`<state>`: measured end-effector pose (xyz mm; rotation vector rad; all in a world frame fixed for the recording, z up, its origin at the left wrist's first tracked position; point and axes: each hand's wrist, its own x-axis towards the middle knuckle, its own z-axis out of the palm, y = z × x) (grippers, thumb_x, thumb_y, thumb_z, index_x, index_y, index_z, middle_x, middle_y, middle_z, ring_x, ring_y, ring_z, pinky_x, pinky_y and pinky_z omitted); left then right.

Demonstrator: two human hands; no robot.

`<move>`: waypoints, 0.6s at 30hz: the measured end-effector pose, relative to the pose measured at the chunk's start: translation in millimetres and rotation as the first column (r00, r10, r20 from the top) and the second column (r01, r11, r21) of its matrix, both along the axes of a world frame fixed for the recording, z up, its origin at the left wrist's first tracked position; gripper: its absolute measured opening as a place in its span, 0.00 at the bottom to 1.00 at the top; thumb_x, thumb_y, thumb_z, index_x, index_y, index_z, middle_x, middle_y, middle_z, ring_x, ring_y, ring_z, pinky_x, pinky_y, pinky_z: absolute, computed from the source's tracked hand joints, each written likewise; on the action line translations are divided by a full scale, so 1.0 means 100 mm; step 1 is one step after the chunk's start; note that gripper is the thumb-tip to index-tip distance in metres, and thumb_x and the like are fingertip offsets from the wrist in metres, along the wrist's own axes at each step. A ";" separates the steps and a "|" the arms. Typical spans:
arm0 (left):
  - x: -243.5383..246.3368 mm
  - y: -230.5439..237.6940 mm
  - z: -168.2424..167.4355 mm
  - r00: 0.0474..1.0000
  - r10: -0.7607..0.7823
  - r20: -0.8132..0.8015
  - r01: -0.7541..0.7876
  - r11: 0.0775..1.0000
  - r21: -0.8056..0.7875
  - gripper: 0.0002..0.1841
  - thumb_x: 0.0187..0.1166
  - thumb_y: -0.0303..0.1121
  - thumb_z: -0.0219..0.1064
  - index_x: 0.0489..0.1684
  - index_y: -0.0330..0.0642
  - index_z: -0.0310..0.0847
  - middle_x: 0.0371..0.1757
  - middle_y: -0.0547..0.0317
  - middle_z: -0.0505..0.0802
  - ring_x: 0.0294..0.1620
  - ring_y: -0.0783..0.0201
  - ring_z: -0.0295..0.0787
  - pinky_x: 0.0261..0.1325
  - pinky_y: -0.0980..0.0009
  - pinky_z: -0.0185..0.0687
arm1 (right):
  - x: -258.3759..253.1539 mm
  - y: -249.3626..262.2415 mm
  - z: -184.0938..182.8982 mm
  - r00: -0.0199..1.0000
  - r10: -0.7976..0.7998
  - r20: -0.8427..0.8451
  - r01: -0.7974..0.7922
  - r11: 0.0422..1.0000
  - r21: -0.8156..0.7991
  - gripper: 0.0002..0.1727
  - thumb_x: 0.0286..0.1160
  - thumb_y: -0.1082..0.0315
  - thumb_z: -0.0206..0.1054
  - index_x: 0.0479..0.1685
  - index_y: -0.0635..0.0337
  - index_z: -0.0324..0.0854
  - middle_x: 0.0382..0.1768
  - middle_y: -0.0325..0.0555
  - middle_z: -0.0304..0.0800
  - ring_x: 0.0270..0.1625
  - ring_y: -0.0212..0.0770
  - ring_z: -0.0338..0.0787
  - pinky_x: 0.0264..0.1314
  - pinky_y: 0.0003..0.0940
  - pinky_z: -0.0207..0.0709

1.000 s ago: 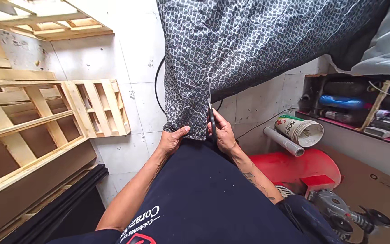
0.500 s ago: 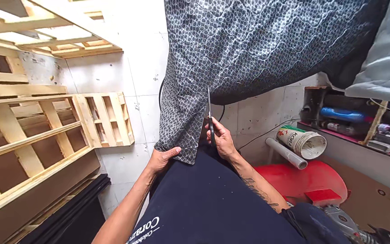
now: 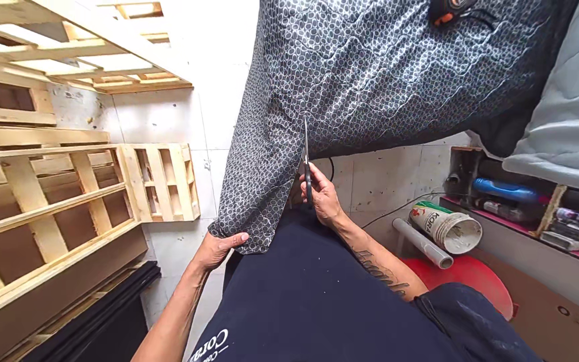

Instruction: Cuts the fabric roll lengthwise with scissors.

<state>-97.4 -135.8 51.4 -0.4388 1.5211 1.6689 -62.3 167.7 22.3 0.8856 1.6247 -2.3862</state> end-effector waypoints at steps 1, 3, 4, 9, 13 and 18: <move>-0.03 -0.02 0.02 1.000 -0.004 -0.012 0.004 1.000 -0.019 0.32 0.48 0.24 0.87 0.58 0.39 0.83 0.47 0.57 0.98 0.49 0.63 0.97 0.57 0.63 0.94 | 0.01 0.01 0.00 1.000 0.003 0.002 -0.003 1.000 -0.001 0.32 0.81 0.74 0.61 0.85 0.72 0.61 0.53 0.48 0.86 0.40 0.33 0.86 0.39 0.27 0.84; -0.07 -0.06 0.04 0.999 0.014 -0.037 -0.016 0.999 -0.038 0.32 0.47 0.24 0.87 0.58 0.39 0.83 0.47 0.57 0.98 0.48 0.64 0.97 0.56 0.64 0.94 | 0.01 0.05 0.00 1.000 0.012 -0.001 -0.012 1.000 -0.004 0.32 0.81 0.74 0.62 0.86 0.72 0.61 0.53 0.49 0.86 0.39 0.34 0.86 0.38 0.28 0.85; -0.09 -0.09 0.05 0.999 0.024 -0.047 -0.025 0.999 -0.036 0.32 0.47 0.24 0.87 0.58 0.39 0.83 0.47 0.57 0.98 0.48 0.63 0.97 0.56 0.63 0.94 | -0.02 0.07 -0.01 1.000 0.018 -0.003 -0.018 1.000 -0.004 0.33 0.81 0.74 0.62 0.86 0.71 0.61 0.54 0.49 0.86 0.39 0.34 0.86 0.39 0.28 0.85; -0.18 -0.19 0.08 0.998 0.012 -0.066 -0.017 0.997 -0.075 0.32 0.47 0.24 0.86 0.58 0.40 0.82 0.48 0.60 0.98 0.49 0.65 0.96 0.57 0.65 0.94 | -0.33 0.13 -0.05 1.000 0.010 -0.001 -0.010 1.000 0.000 0.33 0.82 0.70 0.62 0.86 0.71 0.61 0.52 0.48 0.85 0.38 0.31 0.85 0.39 0.26 0.83; -0.30 -0.32 0.11 0.995 0.028 -0.092 -0.039 0.993 -0.112 0.33 0.45 0.25 0.87 0.58 0.40 0.82 0.47 0.60 0.98 0.48 0.65 0.97 0.56 0.66 0.94 | -0.33 0.15 -0.08 1.000 0.022 -0.007 -0.022 1.000 -0.011 0.31 0.82 0.74 0.61 0.85 0.70 0.62 0.52 0.49 0.87 0.37 0.34 0.87 0.36 0.28 0.85; -0.48 -0.44 0.13 0.995 -0.022 -0.095 0.007 0.989 -0.147 0.33 0.45 0.25 0.86 0.58 0.42 0.83 0.47 0.63 0.98 0.49 0.68 0.96 0.57 0.68 0.93 | -0.64 0.19 -0.10 1.000 0.001 -0.006 -0.001 1.000 0.004 0.31 0.84 0.71 0.60 0.86 0.69 0.61 0.49 0.46 0.85 0.37 0.31 0.84 0.40 0.26 0.83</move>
